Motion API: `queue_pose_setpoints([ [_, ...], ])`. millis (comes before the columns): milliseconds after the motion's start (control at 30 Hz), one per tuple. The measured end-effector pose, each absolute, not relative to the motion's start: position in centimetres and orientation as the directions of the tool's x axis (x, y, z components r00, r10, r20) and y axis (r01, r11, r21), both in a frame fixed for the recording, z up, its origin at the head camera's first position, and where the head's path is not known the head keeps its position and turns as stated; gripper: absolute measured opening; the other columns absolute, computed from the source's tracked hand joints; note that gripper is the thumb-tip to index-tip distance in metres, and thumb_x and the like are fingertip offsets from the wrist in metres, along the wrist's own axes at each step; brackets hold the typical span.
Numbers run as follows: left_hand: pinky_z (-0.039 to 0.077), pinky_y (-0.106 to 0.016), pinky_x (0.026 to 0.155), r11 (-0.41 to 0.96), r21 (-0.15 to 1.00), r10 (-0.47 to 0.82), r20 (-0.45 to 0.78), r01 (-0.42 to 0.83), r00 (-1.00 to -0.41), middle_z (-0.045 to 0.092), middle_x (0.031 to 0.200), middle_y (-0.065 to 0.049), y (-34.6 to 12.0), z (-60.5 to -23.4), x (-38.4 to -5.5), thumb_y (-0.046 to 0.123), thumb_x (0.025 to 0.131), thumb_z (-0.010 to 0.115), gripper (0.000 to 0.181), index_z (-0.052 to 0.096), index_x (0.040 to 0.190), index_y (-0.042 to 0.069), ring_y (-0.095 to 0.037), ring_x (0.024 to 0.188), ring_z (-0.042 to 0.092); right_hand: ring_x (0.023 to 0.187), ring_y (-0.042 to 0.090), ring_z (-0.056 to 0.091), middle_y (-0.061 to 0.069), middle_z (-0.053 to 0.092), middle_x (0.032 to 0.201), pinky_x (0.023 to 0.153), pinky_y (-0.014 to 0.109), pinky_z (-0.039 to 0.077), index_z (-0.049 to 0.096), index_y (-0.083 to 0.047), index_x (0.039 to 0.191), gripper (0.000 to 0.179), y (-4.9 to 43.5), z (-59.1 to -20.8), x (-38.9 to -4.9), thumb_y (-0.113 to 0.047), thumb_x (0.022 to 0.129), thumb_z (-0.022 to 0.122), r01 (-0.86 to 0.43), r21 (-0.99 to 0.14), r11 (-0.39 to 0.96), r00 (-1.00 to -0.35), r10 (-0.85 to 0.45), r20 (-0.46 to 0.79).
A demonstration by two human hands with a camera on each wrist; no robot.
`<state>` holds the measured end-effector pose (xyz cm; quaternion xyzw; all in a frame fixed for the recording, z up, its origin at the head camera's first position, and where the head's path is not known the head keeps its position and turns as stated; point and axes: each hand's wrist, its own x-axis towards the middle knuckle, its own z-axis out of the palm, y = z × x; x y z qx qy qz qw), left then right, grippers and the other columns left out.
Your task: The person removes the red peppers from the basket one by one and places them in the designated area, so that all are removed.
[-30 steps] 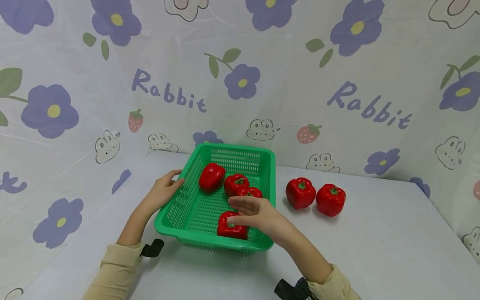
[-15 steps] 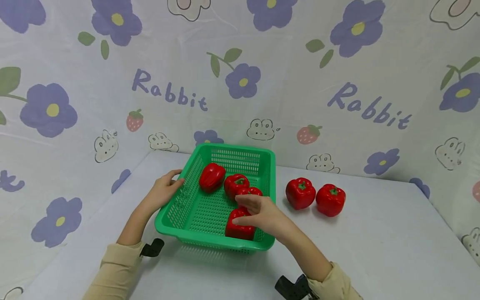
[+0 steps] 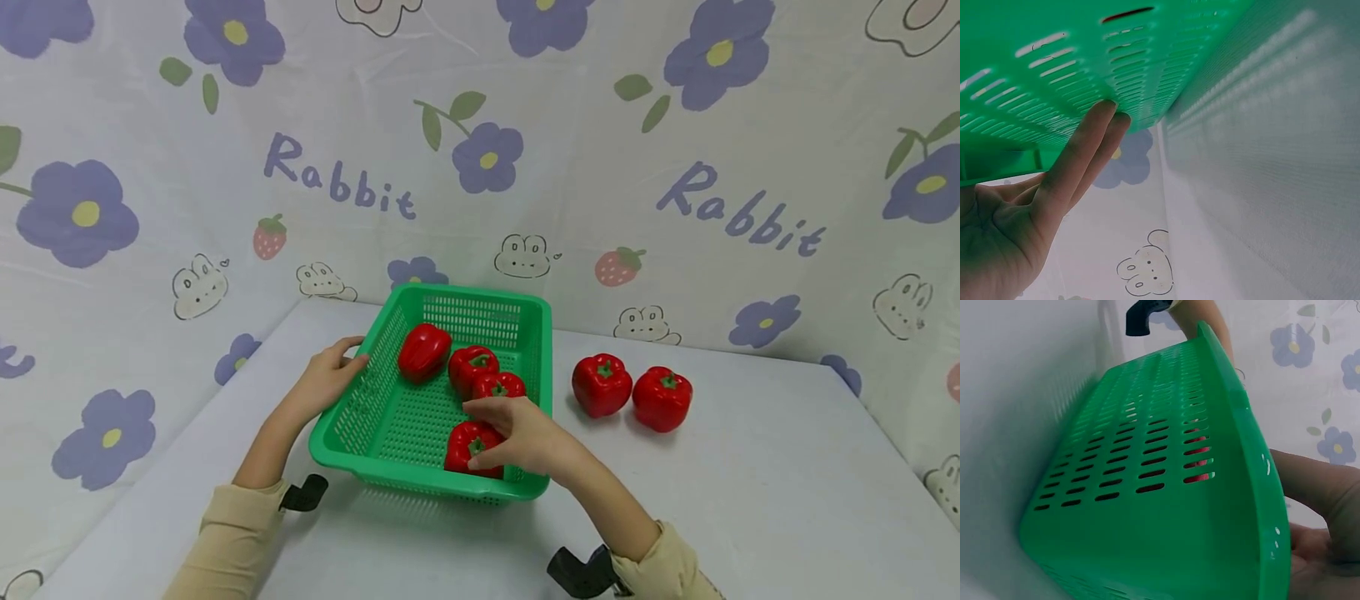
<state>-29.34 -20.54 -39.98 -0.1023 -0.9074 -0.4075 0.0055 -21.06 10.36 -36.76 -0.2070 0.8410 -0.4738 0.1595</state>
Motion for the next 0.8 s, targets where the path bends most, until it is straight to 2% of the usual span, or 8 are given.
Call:
queue_pose_setpoints([
  [233,0.056,-0.032,0.073,0.639,0.745,0.183,0.095,0.192,-0.979,0.067,0.116,-0.029,-20.6,-39.9,-29.4,0.026,0.105,0.043,0.052,0.034,0.148,-0.002,-0.028,0.093,0.071,0.131,0.033,0.051,0.014,0.061,0.135,0.094,0.042,0.054,0.059,-0.002,0.132,0.059,10.0,-36.8,-20.7,-0.003,0.077,0.08,-0.287,-0.801,0.526,-0.865,-0.501,-0.018],
  [333,0.056,-0.032,0.073,0.638,0.746,0.182,0.097,0.192,-0.979,0.066,0.116,-0.03,-20.6,-39.9,-29.4,0.026,0.105,0.043,0.052,0.034,0.148,-0.002,-0.028,0.092,0.071,0.13,0.032,0.054,0.014,0.063,0.132,0.096,0.043,0.053,0.061,-0.002,0.13,0.057,10.0,-36.9,-20.7,-0.004,0.077,0.081,-0.303,-0.8,0.518,-0.872,-0.489,0.013],
  [633,0.056,-0.034,0.073,0.643,0.744,0.181,0.084,0.183,-0.98,0.066,0.117,-0.03,-20.6,-40.1,-29.4,0.027,0.105,0.042,0.053,0.032,0.149,-0.002,-0.028,0.092,0.07,0.13,0.033,0.055,0.015,0.063,0.133,0.099,0.041,0.05,0.06,-0.003,0.131,0.055,10.5,-37.3,-20.7,-0.009,0.08,0.079,-0.27,-0.862,0.429,-0.888,-0.457,0.051],
  [800,0.057,-0.034,0.074,0.643,0.744,0.182,0.085,0.183,-0.98,0.066,0.117,-0.03,-20.6,-40.1,-29.4,0.027,0.105,0.042,0.053,0.032,0.149,-0.002,-0.028,0.092,0.07,0.132,0.032,0.053,0.014,0.06,0.137,0.102,0.041,0.047,0.059,-0.007,0.134,0.056,11.3,-36.7,-20.8,-0.01,0.081,0.079,-0.225,-0.889,0.399,-0.923,-0.38,0.063],
])
